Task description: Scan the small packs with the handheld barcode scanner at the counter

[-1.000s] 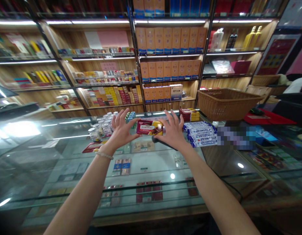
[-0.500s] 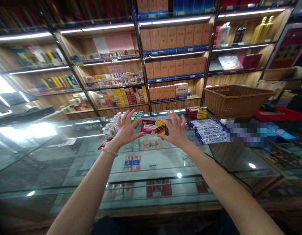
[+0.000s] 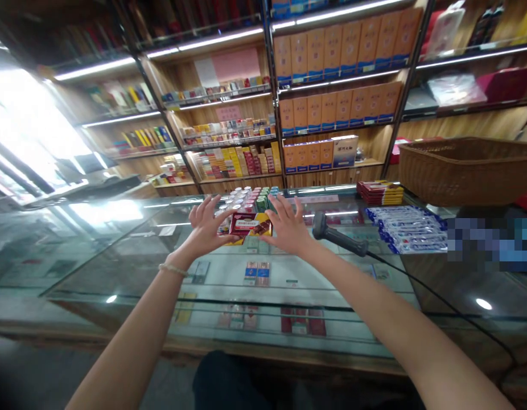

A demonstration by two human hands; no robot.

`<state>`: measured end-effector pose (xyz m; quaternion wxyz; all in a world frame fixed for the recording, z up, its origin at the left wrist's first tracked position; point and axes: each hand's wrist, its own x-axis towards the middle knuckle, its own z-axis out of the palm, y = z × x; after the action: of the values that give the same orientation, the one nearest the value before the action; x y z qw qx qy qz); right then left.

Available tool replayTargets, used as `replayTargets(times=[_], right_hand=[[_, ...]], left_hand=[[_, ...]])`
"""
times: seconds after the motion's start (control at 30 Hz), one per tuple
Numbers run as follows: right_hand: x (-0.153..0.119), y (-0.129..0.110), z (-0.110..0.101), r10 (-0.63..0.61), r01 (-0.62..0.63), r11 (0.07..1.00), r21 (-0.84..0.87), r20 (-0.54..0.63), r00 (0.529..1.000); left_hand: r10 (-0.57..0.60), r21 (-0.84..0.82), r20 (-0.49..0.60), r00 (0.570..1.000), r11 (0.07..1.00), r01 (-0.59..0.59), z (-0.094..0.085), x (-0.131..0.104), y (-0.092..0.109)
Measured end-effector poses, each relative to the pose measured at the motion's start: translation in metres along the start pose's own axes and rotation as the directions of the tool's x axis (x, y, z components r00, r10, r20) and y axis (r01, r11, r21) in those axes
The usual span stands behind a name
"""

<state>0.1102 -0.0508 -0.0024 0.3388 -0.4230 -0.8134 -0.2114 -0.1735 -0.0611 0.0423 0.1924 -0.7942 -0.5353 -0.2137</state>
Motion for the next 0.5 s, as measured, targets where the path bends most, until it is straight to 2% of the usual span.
replayTargets(times=[0.13, 0.27, 0.5], right_hand=[[0.005, -0.025, 0.021, -0.050, 0.048, 0.998, 0.052, 0.037, 0.998], [0.013, -0.039, 0.038, -0.097, 0.091, 0.992, 0.093, 0.064, 0.993], [0.027, -0.056, 0.061, -0.070, 0.056, 0.992, 0.117, 0.119, 0.990]], left_hand=[[-0.022, 0.028, 0.044, 0.999, 0.999, 0.021, 0.002, -0.025, -0.025], [-0.049, 0.016, 0.082, 0.995, 0.999, 0.048, 0.010, -0.041, -0.045], [-0.099, -0.013, 0.151, 0.984, 0.995, 0.102, 0.022, -0.046, -0.073]])
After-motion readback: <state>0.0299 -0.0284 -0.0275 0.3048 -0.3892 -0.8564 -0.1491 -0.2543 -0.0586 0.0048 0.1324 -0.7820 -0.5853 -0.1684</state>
